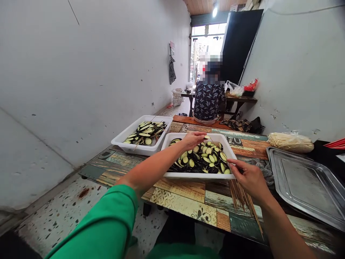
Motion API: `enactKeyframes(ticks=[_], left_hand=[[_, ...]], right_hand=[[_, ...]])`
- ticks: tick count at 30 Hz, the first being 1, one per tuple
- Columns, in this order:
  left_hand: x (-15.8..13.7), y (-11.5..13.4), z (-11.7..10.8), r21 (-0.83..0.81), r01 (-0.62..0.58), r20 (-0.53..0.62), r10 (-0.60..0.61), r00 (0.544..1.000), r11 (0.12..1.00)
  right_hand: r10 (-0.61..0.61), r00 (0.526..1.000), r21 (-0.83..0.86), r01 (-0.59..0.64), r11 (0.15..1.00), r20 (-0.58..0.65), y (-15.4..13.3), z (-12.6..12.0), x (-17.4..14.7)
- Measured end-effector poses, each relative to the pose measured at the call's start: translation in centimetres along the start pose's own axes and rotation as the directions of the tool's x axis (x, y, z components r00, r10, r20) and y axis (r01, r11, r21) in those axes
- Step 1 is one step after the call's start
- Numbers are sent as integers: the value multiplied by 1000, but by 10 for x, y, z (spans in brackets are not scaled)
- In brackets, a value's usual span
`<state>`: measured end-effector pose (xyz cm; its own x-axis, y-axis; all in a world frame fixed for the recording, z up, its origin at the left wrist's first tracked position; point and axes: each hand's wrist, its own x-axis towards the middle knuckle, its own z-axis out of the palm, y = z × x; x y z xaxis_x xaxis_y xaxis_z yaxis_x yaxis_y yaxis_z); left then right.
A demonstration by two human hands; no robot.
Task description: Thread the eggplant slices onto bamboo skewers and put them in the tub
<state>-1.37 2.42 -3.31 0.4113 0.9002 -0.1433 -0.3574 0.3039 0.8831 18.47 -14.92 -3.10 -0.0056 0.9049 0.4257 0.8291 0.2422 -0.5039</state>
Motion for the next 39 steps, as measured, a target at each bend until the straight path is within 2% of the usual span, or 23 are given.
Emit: enactKeyframes(ticks=[2, 6, 10, 12, 16, 19, 27, 32, 39], left_hand=[[-1, 0, 2, -3, -13, -31, 13, 999, 1000], [-6, 3, 5, 14, 56, 4, -56, 998, 998], [-9, 6, 8, 51, 68, -131, -61, 990, 996], [-9, 6, 10, 12, 57, -164, -55, 985, 998], [-8, 6, 12, -94, 98, -141, -110, 984, 991], [-10, 7, 13, -101, 133, -151, -148, 977, 986], [-10, 8, 15, -136, 150, -112, -166, 980, 979], [-9, 10, 13, -173, 150, -131, -173, 976, 974], [-11, 10, 14, -149, 164, -110, -181, 977, 975]], right_hand=[[-4, 1000, -22, 4, 1000, 7, 1, 0, 0], [-19, 999, -55, 21, 998, 30, 1, 1, 0], [-41, 999, -79, 42, 996, 22, 0, 1, -1], [-53, 998, -93, 54, 994, 20, -1, 1, -1], [-59, 998, -101, 60, 993, 15, -1, 2, -1], [-54, 998, -108, 55, 993, 14, 0, 2, -1], [-47, 999, -106, 49, 993, 22, 3, 3, -1], [-50, 999, -79, 51, 996, 10, 2, 2, -2], [-50, 998, -70, 52, 996, 24, 4, 3, -2]])
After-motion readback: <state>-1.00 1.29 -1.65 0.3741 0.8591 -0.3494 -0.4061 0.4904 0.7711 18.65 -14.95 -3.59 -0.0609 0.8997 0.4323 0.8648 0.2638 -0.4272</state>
